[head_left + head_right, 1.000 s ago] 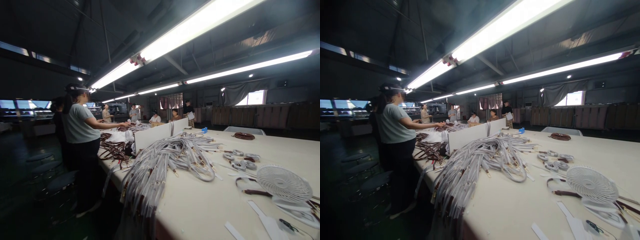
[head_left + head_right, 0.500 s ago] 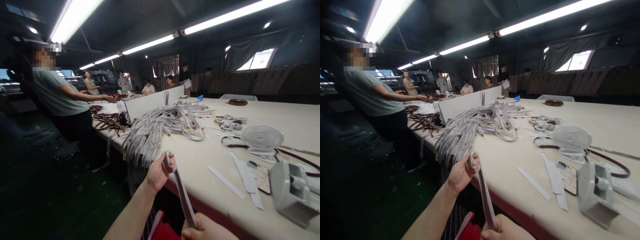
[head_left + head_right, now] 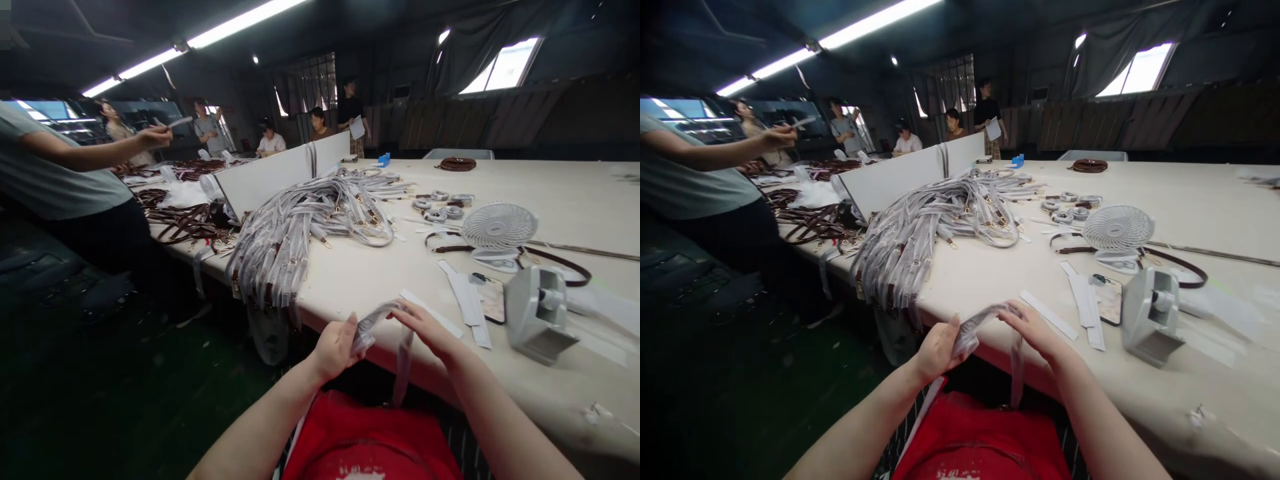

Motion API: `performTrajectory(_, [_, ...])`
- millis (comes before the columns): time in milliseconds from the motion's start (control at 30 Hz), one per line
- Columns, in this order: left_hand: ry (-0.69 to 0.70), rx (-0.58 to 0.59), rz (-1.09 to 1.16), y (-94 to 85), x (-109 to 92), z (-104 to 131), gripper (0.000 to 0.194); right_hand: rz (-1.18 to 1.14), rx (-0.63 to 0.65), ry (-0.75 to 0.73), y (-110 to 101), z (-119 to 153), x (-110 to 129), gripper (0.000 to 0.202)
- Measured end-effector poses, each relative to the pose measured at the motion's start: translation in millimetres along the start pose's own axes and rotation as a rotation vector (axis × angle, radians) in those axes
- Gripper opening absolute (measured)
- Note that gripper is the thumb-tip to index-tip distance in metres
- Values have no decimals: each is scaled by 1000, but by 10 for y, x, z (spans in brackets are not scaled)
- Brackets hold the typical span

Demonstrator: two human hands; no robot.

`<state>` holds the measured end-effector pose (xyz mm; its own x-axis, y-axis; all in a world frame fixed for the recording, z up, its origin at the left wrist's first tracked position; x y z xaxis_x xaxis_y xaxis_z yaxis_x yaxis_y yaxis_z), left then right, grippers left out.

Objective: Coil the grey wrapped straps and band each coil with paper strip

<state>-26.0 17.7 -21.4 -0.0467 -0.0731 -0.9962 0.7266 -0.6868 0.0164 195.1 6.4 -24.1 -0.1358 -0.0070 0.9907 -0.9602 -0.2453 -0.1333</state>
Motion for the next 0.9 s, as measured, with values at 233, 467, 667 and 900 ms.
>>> performTrajectory(233, [-106,-76,420,-110,-127,-9,71,-299,357,6,499,97,-133,54])
performTrajectory(467, [-161,-222,653,-446,-183,57,71,-123,315,55,615,142,-629,41])
performTrajectory(667, [-157,-276,764,-565,-217,109,70,121,137,-9,466,160,-472,46])
performTrajectory(900, [-75,-110,1018,-683,-251,189,67,436,34,-3,530,166,-430,50])
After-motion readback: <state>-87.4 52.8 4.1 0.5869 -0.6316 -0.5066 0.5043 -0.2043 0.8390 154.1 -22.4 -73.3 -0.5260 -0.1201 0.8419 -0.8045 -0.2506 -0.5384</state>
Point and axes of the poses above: each hand's wrist, its own z-axis away from the middle knuckle, its own y-axis out of the palm, x = y × z, the point moved 1 cm from there along -z, towards the middle knuckle, and after that the axes turned 7 degrees about x, right-handed, at the moved point
